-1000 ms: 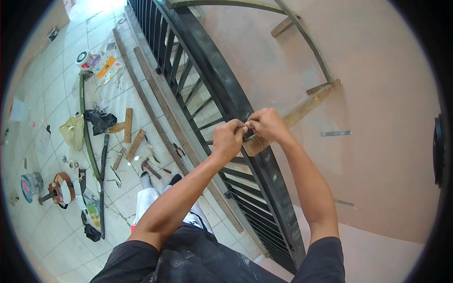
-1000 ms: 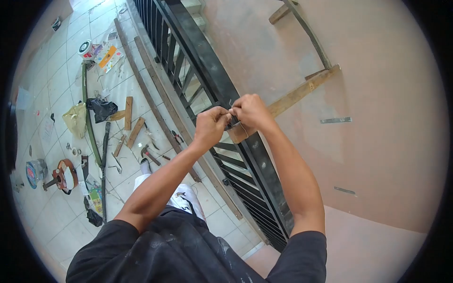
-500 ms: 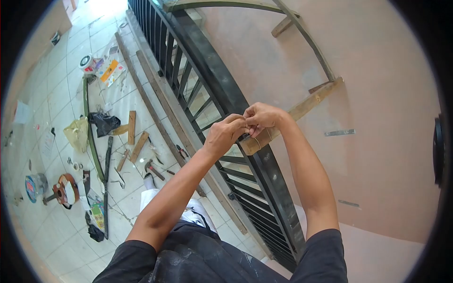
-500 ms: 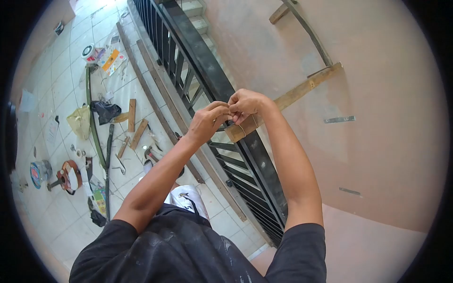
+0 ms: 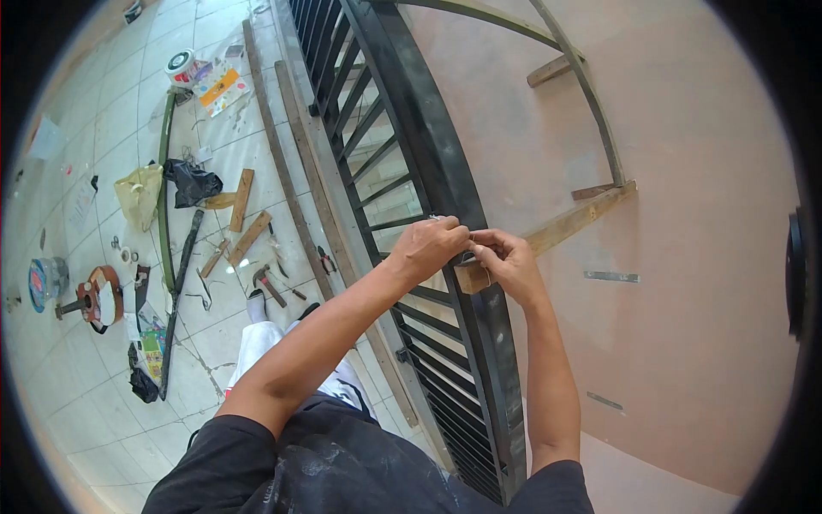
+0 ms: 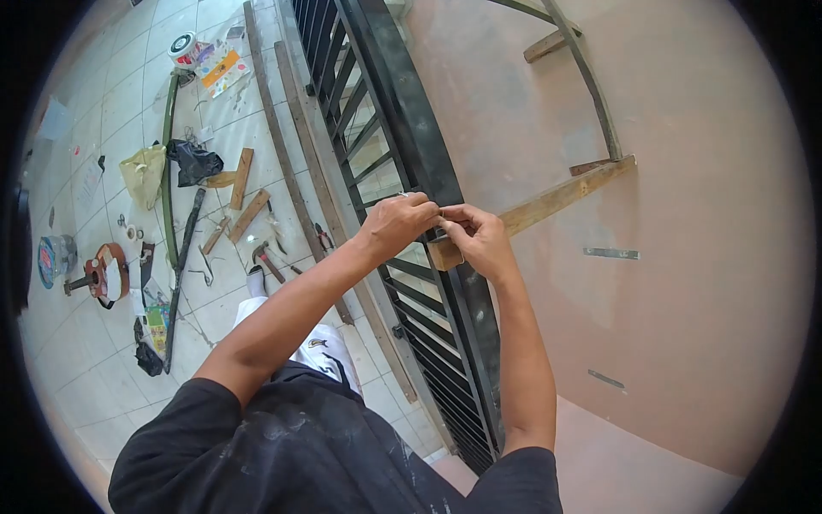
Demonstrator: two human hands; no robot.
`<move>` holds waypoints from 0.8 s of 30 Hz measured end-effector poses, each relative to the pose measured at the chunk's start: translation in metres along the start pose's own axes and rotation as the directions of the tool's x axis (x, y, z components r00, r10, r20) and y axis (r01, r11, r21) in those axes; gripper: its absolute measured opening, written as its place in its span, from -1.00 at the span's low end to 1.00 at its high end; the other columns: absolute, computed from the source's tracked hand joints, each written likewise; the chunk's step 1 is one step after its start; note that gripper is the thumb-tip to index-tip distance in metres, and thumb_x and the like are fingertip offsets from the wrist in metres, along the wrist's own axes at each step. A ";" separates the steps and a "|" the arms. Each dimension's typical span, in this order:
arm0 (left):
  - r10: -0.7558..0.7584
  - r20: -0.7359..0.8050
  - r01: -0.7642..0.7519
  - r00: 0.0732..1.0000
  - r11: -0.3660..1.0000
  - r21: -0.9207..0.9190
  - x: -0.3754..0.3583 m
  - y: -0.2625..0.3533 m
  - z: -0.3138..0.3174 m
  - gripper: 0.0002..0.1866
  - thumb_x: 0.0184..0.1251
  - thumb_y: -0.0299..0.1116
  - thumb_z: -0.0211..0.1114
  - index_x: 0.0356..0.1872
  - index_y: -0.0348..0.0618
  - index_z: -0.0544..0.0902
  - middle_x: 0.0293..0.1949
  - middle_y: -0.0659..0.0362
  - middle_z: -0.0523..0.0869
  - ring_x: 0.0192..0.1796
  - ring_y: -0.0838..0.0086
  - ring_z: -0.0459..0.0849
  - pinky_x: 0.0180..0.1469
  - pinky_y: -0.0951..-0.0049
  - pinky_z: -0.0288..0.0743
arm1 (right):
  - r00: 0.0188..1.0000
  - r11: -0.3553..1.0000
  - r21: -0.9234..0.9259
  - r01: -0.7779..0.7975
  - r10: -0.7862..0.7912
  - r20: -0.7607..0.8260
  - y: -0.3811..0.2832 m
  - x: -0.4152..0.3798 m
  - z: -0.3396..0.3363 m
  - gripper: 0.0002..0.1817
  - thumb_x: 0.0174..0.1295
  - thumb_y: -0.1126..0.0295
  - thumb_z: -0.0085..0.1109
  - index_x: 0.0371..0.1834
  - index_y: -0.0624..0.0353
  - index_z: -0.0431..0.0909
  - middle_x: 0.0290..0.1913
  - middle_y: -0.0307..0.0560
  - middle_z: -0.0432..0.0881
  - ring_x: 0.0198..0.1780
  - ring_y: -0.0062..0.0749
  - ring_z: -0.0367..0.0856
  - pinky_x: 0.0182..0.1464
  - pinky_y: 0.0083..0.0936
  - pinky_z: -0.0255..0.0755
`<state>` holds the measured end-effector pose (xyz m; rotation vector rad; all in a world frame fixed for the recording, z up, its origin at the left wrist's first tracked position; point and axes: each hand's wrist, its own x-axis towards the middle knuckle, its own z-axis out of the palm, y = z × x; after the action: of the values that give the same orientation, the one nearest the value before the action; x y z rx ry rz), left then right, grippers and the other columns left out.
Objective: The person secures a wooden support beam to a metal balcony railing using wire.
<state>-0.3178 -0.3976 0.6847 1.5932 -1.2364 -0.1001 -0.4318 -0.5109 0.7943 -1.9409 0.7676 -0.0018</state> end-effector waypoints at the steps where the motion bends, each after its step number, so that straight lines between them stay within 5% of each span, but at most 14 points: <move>1: 0.017 -0.014 -0.017 1.000 1.000 0.001 -0.002 0.000 0.001 -0.82 0.31 -0.25 0.34 -0.35 -0.14 0.63 -0.43 0.16 0.60 -0.33 0.19 0.70 -0.29 0.24 0.59 | 1.000 1.000 -0.004 -0.007 0.007 0.001 0.004 -0.002 0.002 -0.81 0.34 0.46 0.24 -0.07 0.32 0.69 -0.31 -0.18 0.74 -0.30 -0.64 0.63 -0.18 -0.61 0.54; 5: -0.061 0.031 0.062 0.998 0.997 -0.038 -0.005 0.005 -0.004 -0.86 0.32 -0.31 0.31 -0.29 -0.16 0.64 -0.38 0.12 0.60 -0.28 0.19 0.70 -0.24 0.25 0.60 | 0.996 0.994 -0.098 0.044 -0.052 -0.076 0.010 -0.008 0.006 -0.83 0.38 0.38 0.26 -0.17 0.28 0.69 -0.33 -0.27 0.71 -0.31 -0.69 0.55 -0.21 -0.65 0.47; 8: -0.008 0.040 0.011 0.999 0.997 -0.071 -0.010 0.004 -0.005 -0.87 0.30 -0.40 0.27 -0.19 -0.19 0.62 -0.30 0.10 0.60 -0.17 0.20 0.69 -0.16 0.26 0.59 | 0.989 0.991 -0.109 0.081 -0.093 -0.117 0.018 -0.008 0.010 -0.82 0.41 0.35 0.23 -0.23 0.25 0.67 -0.37 -0.31 0.68 -0.35 -0.70 0.50 -0.25 -0.65 0.42; 10: 0.126 0.065 -0.130 0.990 0.990 0.060 -0.015 -0.001 -0.003 -0.80 0.25 -0.45 0.23 -0.11 -0.18 0.59 -0.26 0.11 0.58 -0.12 0.23 0.67 -0.13 0.29 0.58 | 0.983 0.994 -0.055 0.089 -0.097 -0.159 0.020 -0.007 0.015 -0.82 0.40 0.35 0.22 -0.27 0.24 0.67 -0.42 -0.28 0.68 -0.37 -0.69 0.50 -0.28 -0.63 0.42; 13: 0.148 0.107 -0.167 0.983 0.968 0.187 -0.018 -0.005 0.001 -0.76 0.20 -0.47 0.22 -0.09 -0.13 0.59 -0.28 0.16 0.56 -0.14 0.29 0.65 -0.15 0.32 0.58 | 0.972 0.992 -0.093 0.086 -0.104 -0.210 0.010 -0.005 0.024 -0.80 0.45 0.36 0.16 -0.29 0.24 0.64 -0.47 -0.30 0.63 -0.38 -0.69 0.48 -0.30 -0.64 0.39; 18: 0.069 0.113 -0.085 0.991 0.985 0.150 -0.030 -0.002 0.013 -0.84 0.18 -0.46 0.22 -0.20 -0.10 0.60 -0.33 0.19 0.62 -0.20 0.32 0.68 -0.18 0.32 0.61 | 0.960 0.987 -0.142 0.071 -0.106 -0.258 0.018 -0.001 0.025 -0.76 0.47 0.37 0.11 -0.36 0.25 0.57 -0.53 -0.34 0.53 -0.43 -0.70 0.42 -0.36 -0.63 0.34; 24: -0.005 0.132 0.002 0.991 1.000 0.022 -0.039 0.000 0.027 -0.80 0.18 -0.45 0.23 -0.15 -0.08 0.61 -0.33 0.17 0.67 -0.19 0.30 0.73 -0.20 0.30 0.64 | 0.980 0.998 -0.034 0.043 -0.049 -0.191 0.006 0.000 0.022 -0.90 0.48 0.43 0.08 -0.10 0.22 0.51 -0.50 -0.32 0.50 -0.43 -0.71 0.39 -0.35 -0.67 0.31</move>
<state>-0.3524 -0.3868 0.6534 1.6288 -1.3401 -0.1977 -0.4275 -0.4953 0.7787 -2.0066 0.8530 -0.2099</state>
